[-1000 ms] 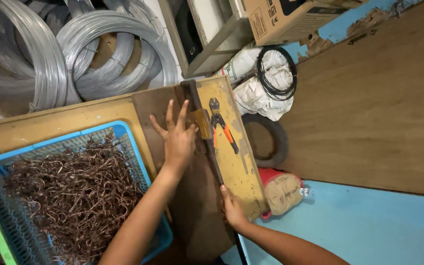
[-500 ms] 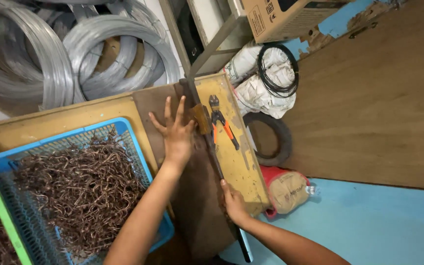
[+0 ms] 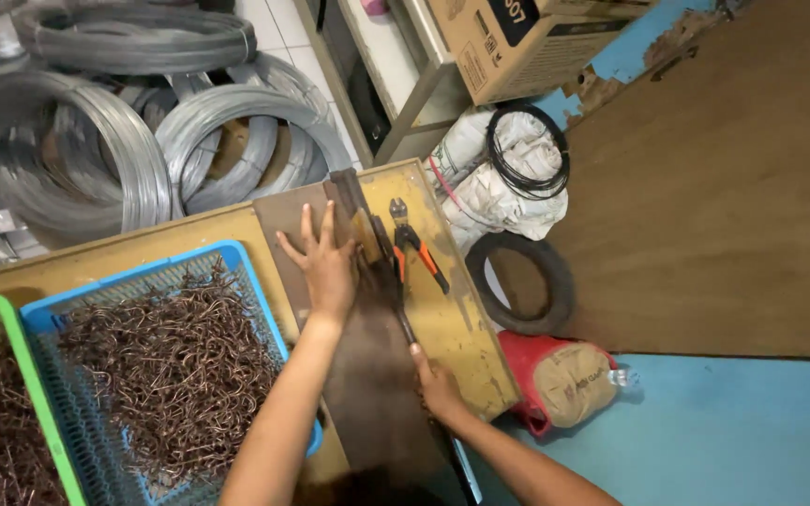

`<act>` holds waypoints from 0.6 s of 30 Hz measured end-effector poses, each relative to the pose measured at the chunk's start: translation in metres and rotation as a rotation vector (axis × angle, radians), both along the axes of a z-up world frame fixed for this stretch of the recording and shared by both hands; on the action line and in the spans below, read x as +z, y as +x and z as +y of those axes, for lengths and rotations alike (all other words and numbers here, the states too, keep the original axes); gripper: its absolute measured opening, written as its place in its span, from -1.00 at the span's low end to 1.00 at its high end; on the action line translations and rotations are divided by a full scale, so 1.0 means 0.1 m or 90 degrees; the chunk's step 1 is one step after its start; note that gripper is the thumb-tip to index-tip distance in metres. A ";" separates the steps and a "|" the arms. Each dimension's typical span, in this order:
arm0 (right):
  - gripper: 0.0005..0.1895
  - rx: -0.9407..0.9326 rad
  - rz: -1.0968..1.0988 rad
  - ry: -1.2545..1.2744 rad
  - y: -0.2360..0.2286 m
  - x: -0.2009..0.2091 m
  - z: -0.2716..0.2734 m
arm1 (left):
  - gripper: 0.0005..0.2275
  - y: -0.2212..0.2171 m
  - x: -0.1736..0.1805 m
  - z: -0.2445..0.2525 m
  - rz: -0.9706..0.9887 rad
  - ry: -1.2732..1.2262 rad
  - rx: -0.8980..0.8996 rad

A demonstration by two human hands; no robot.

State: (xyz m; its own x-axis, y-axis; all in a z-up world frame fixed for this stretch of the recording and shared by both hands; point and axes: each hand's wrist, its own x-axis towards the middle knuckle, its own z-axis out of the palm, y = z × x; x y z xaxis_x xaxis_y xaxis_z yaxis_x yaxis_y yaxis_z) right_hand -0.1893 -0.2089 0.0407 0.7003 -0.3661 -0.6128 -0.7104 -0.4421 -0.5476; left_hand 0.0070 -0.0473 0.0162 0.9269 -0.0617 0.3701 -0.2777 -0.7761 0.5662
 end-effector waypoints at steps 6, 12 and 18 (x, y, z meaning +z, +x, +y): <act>-0.27 -0.146 0.131 0.244 0.01 0.59 0.10 | -0.80 0.02 0.03 0.02 -0.010 -0.013 -0.005; -0.46 -0.177 0.141 0.536 -0.11 0.34 -0.23 | -0.86 0.00 0.11 0.04 0.061 -0.105 0.002; -0.58 -0.168 0.172 0.539 0.07 1.08 -0.29 | -0.94 0.04 -0.43 0.07 0.068 -0.209 -0.022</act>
State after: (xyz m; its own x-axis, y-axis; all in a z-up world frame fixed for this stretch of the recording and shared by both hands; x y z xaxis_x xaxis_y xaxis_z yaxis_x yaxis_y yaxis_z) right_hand -0.1824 -0.2384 0.1491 0.4525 0.1511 -0.8789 -0.8816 0.2244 -0.4153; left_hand 0.0111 -0.0406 -0.0271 0.9609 0.0132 0.2765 -0.2260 -0.5394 0.8111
